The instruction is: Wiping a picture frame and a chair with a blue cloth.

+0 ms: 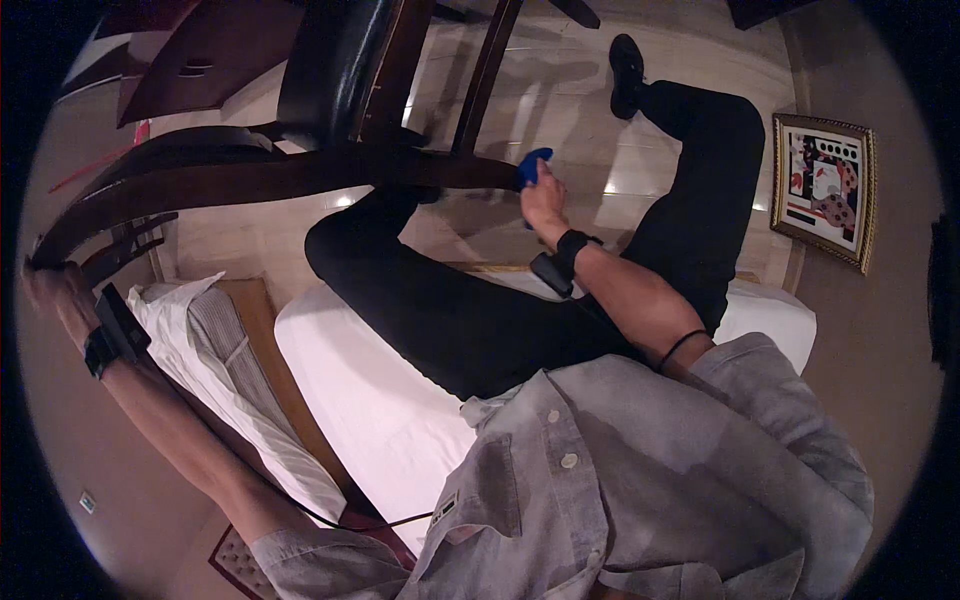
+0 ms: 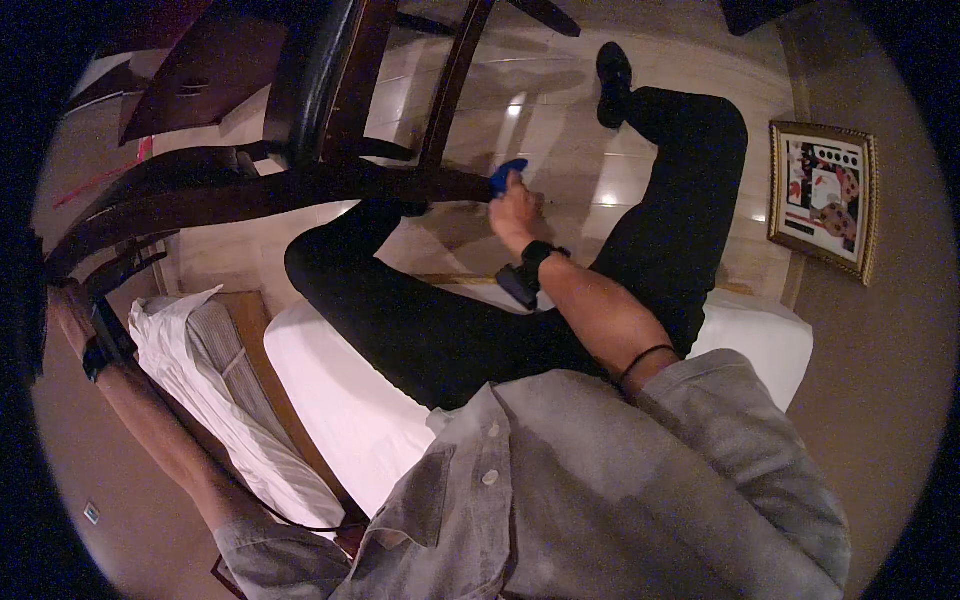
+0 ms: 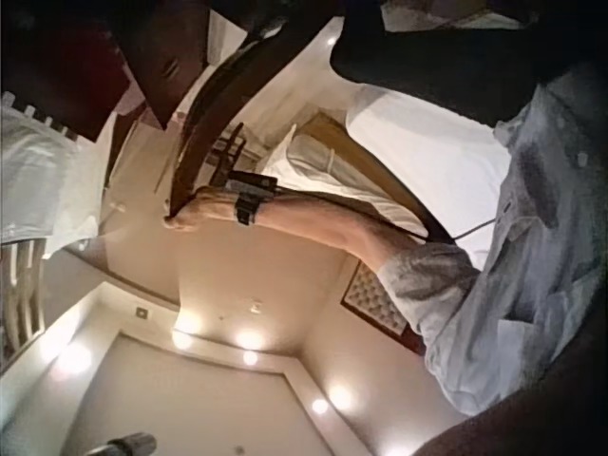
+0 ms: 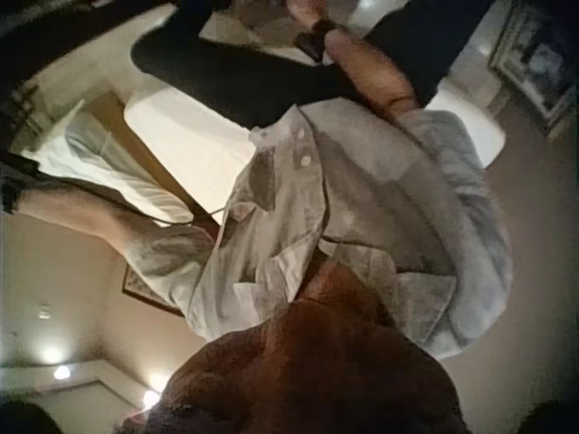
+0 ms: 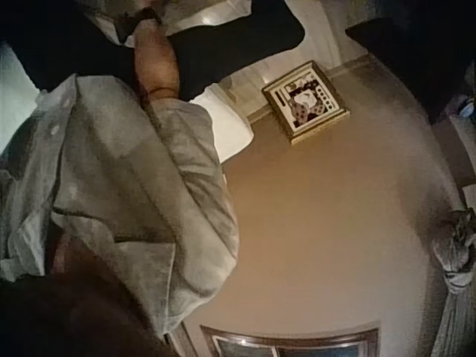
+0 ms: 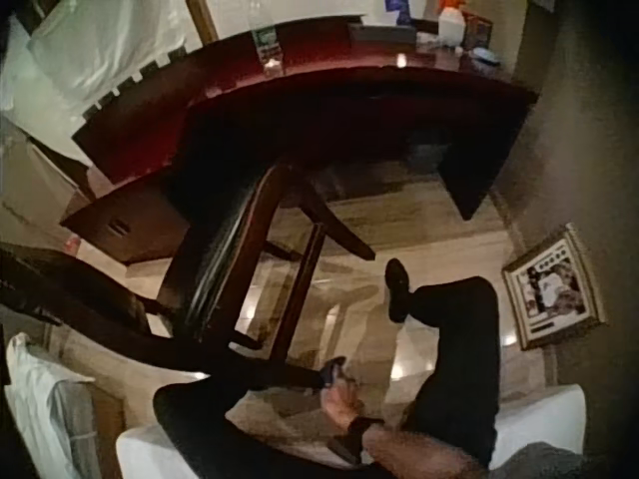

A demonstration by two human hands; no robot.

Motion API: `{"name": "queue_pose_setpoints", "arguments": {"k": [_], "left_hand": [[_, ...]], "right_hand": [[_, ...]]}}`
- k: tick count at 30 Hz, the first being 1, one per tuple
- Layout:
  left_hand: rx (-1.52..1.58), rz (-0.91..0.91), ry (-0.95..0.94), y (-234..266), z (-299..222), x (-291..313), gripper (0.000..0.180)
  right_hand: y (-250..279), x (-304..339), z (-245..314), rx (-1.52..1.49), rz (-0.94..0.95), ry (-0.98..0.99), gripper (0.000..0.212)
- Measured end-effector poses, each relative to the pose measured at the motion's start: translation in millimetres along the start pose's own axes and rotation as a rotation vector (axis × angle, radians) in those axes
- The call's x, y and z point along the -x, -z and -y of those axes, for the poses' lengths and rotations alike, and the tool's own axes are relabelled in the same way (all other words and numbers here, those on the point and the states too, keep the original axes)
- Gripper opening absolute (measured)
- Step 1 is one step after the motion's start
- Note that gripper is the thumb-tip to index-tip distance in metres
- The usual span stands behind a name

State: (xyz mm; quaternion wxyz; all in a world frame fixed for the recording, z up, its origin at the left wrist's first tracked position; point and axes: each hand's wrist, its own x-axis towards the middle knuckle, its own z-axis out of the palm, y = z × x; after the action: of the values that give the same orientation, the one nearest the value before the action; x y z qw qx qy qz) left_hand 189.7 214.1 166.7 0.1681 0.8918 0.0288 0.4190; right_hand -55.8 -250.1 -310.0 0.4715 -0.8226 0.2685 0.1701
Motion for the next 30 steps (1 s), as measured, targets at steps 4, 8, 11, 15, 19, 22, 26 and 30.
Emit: {"name": "queue_pose_setpoints", "arguments": {"k": [4,8,11,15,19,22,26,30], "left_hand": [[0.057,0.018,0.013,6.3,-13.0,3.1,0.034],[0.183,0.103,0.075,-35.2,-51.5,36.8,0.034],[0.221,0.116,0.087,6.3,26.0,-17.6,0.034],[0.282,0.124,0.115,-10.6,-9.1,13.8,0.034],[0.311,0.130,0.127,0.5,-11.7,24.3,0.034],[0.307,0.115,0.122,25.6,-3.8,13.7,0.034],[0.582,0.211,0.186,-104.7,-30.6,23.3,0.034],[0.379,0.106,0.189,28.5,36.7,-9.2,0.034]], "right_hand": [[-4.2,62.7,97.8,-0.187,-0.222,0.709,0.062],[-14.6,75.0,135.3,-0.046,-0.157,0.905,0.060],[-54.7,64.3,96.9,0.196,-0.195,0.828,0.056],[-70.0,40.1,49.0,0.229,-0.253,0.598,0.054],[-111.3,32.5,-6.6,0.123,-0.352,0.304,0.059],[-134.9,28.5,-3.1,0.023,-0.291,0.072,0.056],[-118.5,-99.0,-262.0,0.341,-0.334,-0.176,0.056],[-77.0,-56.7,-127.4,0.126,0.372,-0.306,0.031]]}}
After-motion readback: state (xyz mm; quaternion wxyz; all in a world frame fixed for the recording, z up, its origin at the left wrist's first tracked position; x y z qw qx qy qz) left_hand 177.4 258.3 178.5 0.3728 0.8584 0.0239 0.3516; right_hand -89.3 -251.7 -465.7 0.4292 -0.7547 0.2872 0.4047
